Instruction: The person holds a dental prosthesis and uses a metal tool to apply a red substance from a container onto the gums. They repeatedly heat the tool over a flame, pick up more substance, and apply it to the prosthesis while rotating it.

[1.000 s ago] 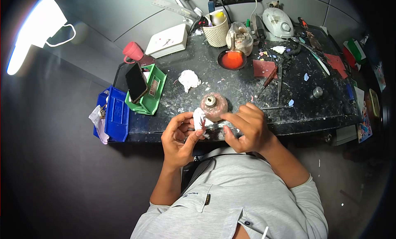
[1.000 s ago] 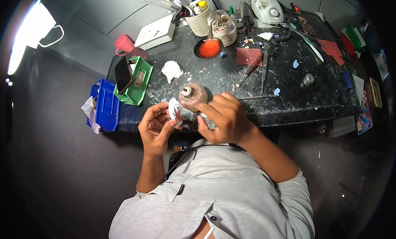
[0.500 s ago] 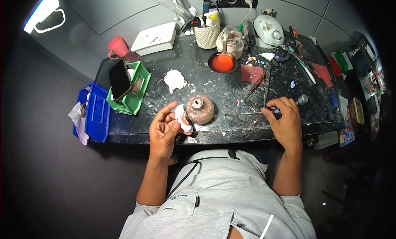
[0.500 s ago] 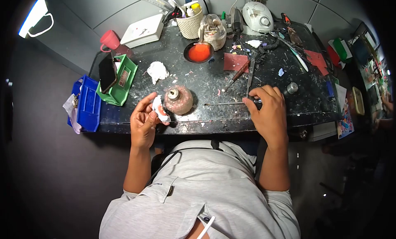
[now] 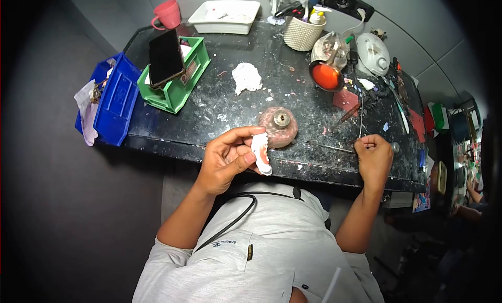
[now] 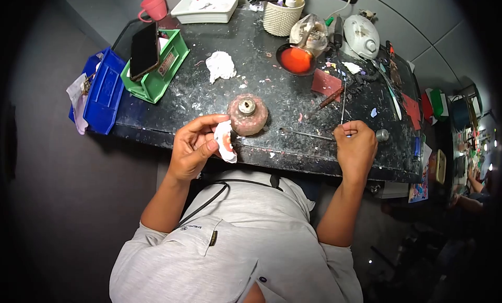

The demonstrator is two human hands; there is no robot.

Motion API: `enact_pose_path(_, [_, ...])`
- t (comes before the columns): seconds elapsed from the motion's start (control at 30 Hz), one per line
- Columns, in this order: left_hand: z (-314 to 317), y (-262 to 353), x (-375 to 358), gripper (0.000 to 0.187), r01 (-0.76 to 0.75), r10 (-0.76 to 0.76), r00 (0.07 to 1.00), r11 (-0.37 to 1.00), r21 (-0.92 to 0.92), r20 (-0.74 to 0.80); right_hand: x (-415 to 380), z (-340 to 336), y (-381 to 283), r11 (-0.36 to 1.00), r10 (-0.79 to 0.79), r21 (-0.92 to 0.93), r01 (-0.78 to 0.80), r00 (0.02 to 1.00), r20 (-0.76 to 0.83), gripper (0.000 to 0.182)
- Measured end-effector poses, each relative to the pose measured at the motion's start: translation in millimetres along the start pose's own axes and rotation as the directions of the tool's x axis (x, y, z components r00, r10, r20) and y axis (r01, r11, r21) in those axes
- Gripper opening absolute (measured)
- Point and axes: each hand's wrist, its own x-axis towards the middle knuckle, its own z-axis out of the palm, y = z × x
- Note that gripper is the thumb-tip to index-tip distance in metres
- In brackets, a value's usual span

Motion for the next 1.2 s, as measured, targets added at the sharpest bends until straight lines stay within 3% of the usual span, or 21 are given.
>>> enact_pose_path(0.07, [-2.2, 0.2, -0.3, 0.047, -0.008, 0.007, 0.999, 1.0, 0.025, 0.034, 3.7, 2.2, 10.0, 1.0, -0.017, 0.008, 0.017, 1.0, 0.007, 0.018])
enact_pose_path(0.17, [-1.3, 2.4, -0.1, 0.048, 0.007, -0.005, 0.999, 0.998, -0.061, 0.033, 10.8, 5.6, 33.7, 0.971, -0.071, 0.228, 0.07, 0.997, -0.003, 0.023])
enact_pose_path(0.27, [-7.8, 1.2, -1.5, 0.049, 0.007, -0.002, 0.996, 0.998, -0.057, 0.088, 11.9, -4.2, 43.2, 0.962, -0.057, 0.268, 0.048, 0.998, 0.023, 0.02])
enact_pose_path(0.3, [-6.2, 4.0, -2.1, 0.05, 0.025, -0.017, 0.996, 0.996, -0.083, 0.092, 9.3, -14.2, 36.9, 0.99, -0.062, 0.133, 0.054, 0.997, 0.054, 0.018])
enact_pose_path(0.4, [-3.3, 6.2, -3.1, 0.052, 0.067, -0.061, 0.997, 0.991, -0.117, 0.056, 10.3, -30.4, 48.7, 0.996, -0.093, -0.001, 0.093, 0.992, 0.088, 0.017])
enact_pose_path(0.43, [-1.8, 7.0, -3.5, 0.052, 0.07, -0.064, 0.997, 0.99, -0.122, 0.051, 10.5, -36.5, 50.8, 0.999, 0.025, 0.027, -0.029, 0.99, 0.138, 0.015])
enact_pose_path(0.47, [-0.2, 7.7, -3.4, 0.052, 0.065, -0.06, 0.997, 0.991, -0.117, 0.05, 9.8, -38.7, 58.0, 0.999, 0.024, 0.023, -0.028, 0.99, 0.141, 0.015])
enact_pose_path(0.53, [-1.7, 6.2, -1.7, 0.053, 0.058, -0.052, 0.997, 0.992, -0.116, 0.05, 8.5, -40.5, 62.1, 0.91, -0.066, 0.415, 0.008, 0.99, 0.125, 0.014])
enact_pose_path(0.57, [-4.4, 5.7, -2.6, 0.052, 0.059, -0.048, 0.994, 0.992, -0.11, 0.097, 6.2, -43.5, 63.8, 0.818, -0.043, 0.572, -0.059, 0.986, 0.163, 0.014])
enact_pose_path(0.6, [-6.6, 5.2, -2.2, 0.051, 0.057, -0.042, 0.988, 0.993, -0.102, 0.146, 2.6, -44.5, 55.4, 0.82, -0.041, 0.57, -0.061, 0.985, 0.166, 0.014])
enact_pose_path(0.67, [-7.5, 4.5, -2.5, 0.05, 0.061, -0.046, 0.987, 0.994, -0.091, 0.153, -9.5, -41.5, 35.9, 0.608, -0.3, 0.793, -0.034, 0.915, 0.269, 0.014])
enact_pose_path(0.73, [-7.7, 4.3, -2.5, 0.049, 0.06, -0.047, 0.985, 0.995, -0.079, 0.164, -21.7, -27.5, 10.6, 0.517, -0.393, 0.855, 0.035, 0.897, 0.201, 0.015])
enact_pose_path(0.8, [-8.3, 4.5, -2.4, 0.048, 0.056, -0.046, 0.984, 0.997, -0.051, 0.173, -31.8, -11.5, -5.3, 0.509, -0.433, 0.856, 0.089, 0.886, 0.165, 0.013])
enact_pose_path(0.87, [-6.1, 5.5, -1.9, 0.048, 0.051, -0.045, 0.985, 0.998, -0.033, 0.168, -46.7, -3.1, -27.2, 0.457, -0.441, 0.889, -0.037, 0.858, 0.262, 0.013])
enact_pose_path(0.93, [-5.2, 6.0, -1.7, 0.048, 0.047, -0.044, 0.986, 0.999, -0.017, 0.161, -62.4, 7.5, -47.0, 0.382, -0.451, 0.922, -0.061, 0.859, 0.243, 0.014])
enact_pose_path(1.0, [-5.8, 5.9, -1.2, 0.047, 0.045, -0.042, 0.981, 0.999, -0.012, 0.189, -64.9, 14.8, -54.9, 0.341, -0.595, 0.938, 0.053, 0.785, 0.172, 0.012])
enact_pose_path(1.03, [-5.0, 6.6, -1.0, 0.047, 0.044, -0.041, 0.981, 0.999, -0.011, 0.19, -67.5, 15.2, -60.2, 0.34, -0.595, 0.939, 0.054, 0.785, 0.17, 0.012])
enact_pose_path(1.1, [-2.7, 8.5, -1.6, 0.046, 0.071, -0.067, 0.983, 0.997, -0.017, 0.171, -72.2, 13.8, -70.9, 0.465, -0.67, 0.845, 0.264, 0.729, 0.141, 0.013])
enact_pose_path(1.13, [-2.8, 8.8, -1.7, 0.046, 0.071, -0.067, 0.983, 0.997, -0.018, 0.171, -71.1, 17.0, -73.0, 0.465, -0.671, 0.845, 0.265, 0.729, 0.14, 0.013])
enact_pose_path(1.2, [-3.7, 9.5, -2.4, 0.046, 0.1, -0.096, 0.981, 0.995, -0.015, 0.171, -65.7, 26.4, -77.5, 0.329, -0.835, 0.784, 0.526, 0.55, -0.018, 0.018])
